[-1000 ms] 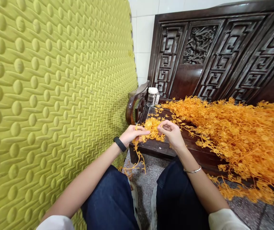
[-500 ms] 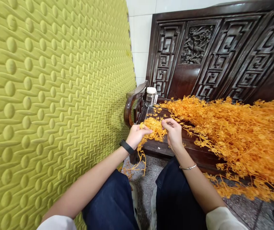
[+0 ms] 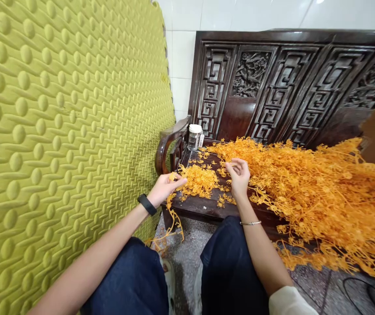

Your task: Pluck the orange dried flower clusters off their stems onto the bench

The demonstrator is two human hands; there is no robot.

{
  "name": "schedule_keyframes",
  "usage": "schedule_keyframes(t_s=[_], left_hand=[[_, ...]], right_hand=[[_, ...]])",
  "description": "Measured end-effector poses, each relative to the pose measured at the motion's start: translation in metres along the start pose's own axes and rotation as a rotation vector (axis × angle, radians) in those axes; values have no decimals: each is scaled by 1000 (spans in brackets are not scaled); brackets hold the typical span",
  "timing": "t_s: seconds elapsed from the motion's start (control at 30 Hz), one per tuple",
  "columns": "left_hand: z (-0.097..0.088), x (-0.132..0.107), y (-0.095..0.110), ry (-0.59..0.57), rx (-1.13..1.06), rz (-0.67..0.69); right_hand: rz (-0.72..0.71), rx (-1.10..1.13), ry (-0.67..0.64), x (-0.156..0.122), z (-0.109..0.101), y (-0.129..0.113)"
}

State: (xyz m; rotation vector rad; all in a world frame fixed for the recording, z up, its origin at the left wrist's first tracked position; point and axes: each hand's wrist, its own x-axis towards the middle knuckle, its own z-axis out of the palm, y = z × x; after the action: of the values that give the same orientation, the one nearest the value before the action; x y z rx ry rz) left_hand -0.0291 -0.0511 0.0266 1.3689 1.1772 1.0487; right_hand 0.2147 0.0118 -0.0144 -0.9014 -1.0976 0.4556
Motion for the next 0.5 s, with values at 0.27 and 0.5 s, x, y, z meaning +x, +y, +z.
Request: schedule_keyframes(t_s=[0.27, 0.5], left_hand=[[0, -2, 4, -327, 122, 54], [5, 1, 4, -446, 218, 91]], right_hand=[[18, -177, -293, -1, 8, 8], [151, -247, -503, -14, 12, -5]])
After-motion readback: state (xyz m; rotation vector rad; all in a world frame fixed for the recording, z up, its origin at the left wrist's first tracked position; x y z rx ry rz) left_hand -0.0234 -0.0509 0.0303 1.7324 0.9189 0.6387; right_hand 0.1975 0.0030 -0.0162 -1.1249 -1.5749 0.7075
